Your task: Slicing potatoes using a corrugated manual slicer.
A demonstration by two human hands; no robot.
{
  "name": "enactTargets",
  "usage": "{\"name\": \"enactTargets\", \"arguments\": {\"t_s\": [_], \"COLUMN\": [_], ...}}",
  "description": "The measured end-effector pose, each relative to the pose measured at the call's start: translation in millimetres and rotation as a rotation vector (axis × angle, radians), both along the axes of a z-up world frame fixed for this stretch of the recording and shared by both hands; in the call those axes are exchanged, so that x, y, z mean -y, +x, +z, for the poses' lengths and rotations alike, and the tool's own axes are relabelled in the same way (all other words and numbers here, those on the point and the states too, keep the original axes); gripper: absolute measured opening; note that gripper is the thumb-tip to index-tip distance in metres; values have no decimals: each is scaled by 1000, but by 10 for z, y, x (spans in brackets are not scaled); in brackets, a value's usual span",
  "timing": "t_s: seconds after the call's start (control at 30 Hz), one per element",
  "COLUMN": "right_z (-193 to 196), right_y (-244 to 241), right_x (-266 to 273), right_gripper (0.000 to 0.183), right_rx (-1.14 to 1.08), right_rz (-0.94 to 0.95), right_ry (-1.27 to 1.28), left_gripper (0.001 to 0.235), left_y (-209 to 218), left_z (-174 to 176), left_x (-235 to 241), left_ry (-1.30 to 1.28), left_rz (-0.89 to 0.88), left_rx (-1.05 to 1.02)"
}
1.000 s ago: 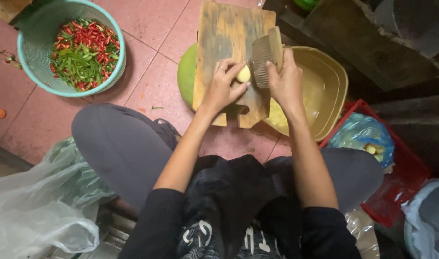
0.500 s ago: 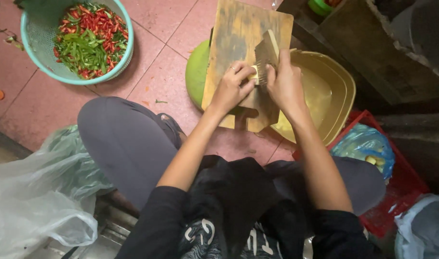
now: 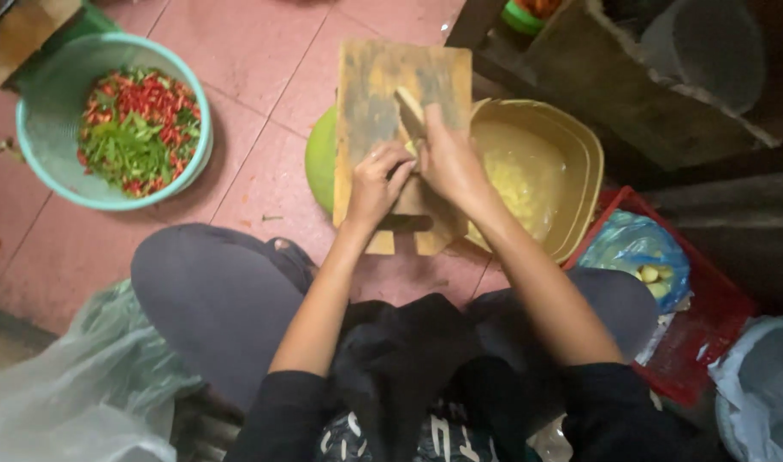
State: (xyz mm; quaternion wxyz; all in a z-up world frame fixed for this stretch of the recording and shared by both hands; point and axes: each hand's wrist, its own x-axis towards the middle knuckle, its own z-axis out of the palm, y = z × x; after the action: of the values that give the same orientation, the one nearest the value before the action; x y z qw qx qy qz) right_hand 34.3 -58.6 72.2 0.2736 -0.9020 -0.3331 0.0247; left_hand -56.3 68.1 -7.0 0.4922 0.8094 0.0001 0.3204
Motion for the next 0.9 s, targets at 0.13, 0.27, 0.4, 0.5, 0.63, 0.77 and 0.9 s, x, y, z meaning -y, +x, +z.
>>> {"name": "enactTargets", "arguments": {"t_s": [0.13,0.27,0.4,0.5,0.63,0.77,0.9], "right_z": [-250,-465,-425,-381,-19,-72,-321], "right_y": [69,168,228,367,180,97,-131], "right_x": [-35,1,189,292,361,335,114], "right_gripper": [33,42,35,34,33,27,25], "right_rx": [10,15,-163,-230,-102,-16,197], "right_rz": [-1,14,22,26,-50,-81,-73], "right_ry": [-34,-36,78,181,176,106,-167], "left_gripper": [8,9,22,38,38,38,39], "left_y": [8,10,-52,22,361,953,569], "left_z": [52,-90,55,91,-134,-571,140], "left_x": [1,12,93,118,46,-402,-681], "left_ry": [-60,-47,9,185,187,291,133], "left_rz": [8,10,13,14,170,88,215], "left_rx": [-11,-20,-61,-38,-97,-8,120]}}
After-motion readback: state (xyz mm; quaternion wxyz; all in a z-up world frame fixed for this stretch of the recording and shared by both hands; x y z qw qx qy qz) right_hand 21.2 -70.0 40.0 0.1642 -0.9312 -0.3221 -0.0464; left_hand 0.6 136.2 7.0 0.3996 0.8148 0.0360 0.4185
